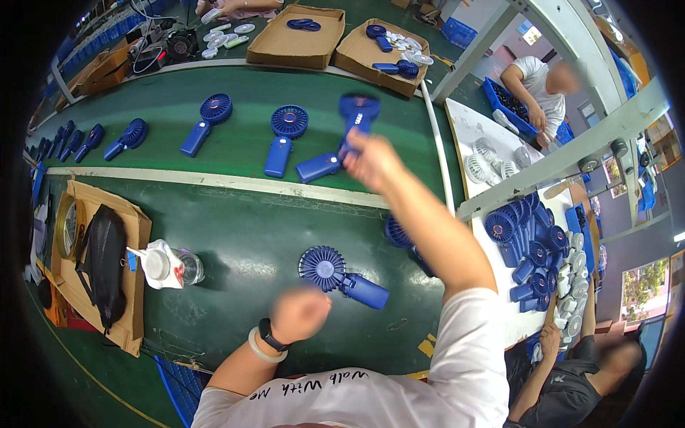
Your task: The person assembles portable handheld fans by attaching the fan head to the handle base. They repeatedly pick up components, align them, and snap them together. The person also tests the fans by pressing a button to check the blade rotation and compares different units. The assembly takes place on a green workbench in a factory setting.
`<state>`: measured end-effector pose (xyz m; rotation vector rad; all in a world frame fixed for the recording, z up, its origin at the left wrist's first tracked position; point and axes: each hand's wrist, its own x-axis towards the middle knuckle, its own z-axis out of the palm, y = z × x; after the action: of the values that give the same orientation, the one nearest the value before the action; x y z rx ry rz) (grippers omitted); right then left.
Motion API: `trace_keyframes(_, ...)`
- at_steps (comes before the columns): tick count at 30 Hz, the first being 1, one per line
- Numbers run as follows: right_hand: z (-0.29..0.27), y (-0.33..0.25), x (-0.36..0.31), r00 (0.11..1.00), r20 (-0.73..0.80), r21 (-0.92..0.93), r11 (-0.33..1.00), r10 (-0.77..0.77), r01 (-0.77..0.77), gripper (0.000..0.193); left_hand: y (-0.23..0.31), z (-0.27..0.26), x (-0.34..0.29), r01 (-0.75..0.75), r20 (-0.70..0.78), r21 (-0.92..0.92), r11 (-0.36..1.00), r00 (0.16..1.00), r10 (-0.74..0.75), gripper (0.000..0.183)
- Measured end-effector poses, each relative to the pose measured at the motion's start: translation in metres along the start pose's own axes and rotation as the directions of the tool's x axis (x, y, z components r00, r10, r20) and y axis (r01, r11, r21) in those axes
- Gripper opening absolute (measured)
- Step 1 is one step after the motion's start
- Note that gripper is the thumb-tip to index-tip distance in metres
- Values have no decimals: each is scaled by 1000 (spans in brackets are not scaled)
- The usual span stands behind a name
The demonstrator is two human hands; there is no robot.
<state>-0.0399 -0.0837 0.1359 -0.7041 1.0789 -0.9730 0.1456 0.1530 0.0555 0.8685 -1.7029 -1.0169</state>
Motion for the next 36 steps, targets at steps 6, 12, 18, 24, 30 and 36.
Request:
trace_keyframes(6,17,-66,28,774,74,-178,755,-629,631,40,-5,-3,1,20,306,59,998,951,-37,17)
trace_keyframes(12,9,23,-85,852,270,-343,782,-448,520,36,-11,5,-1,61,220,128,990,971,-89,10)
trace_keyframes(18,-62,75,-158,883,-70,-412,819,-465,399,22,-13,13,4,34,5,293,955,999,-37,32)
trace_keyframes(24,-70,136,-185,867,-46,-683,649,-496,335,23,-20,17,-2,265,-159,26,964,953,-257,61)
trace_keyframes(30,-39,138,-193,856,39,-842,444,-515,306,23,-19,17,-3,363,-221,-165,917,892,-393,68)
trace_keyframes(36,-26,164,-197,890,236,-931,171,-390,322,63,-19,16,-1,454,-70,-256,854,872,-485,43)
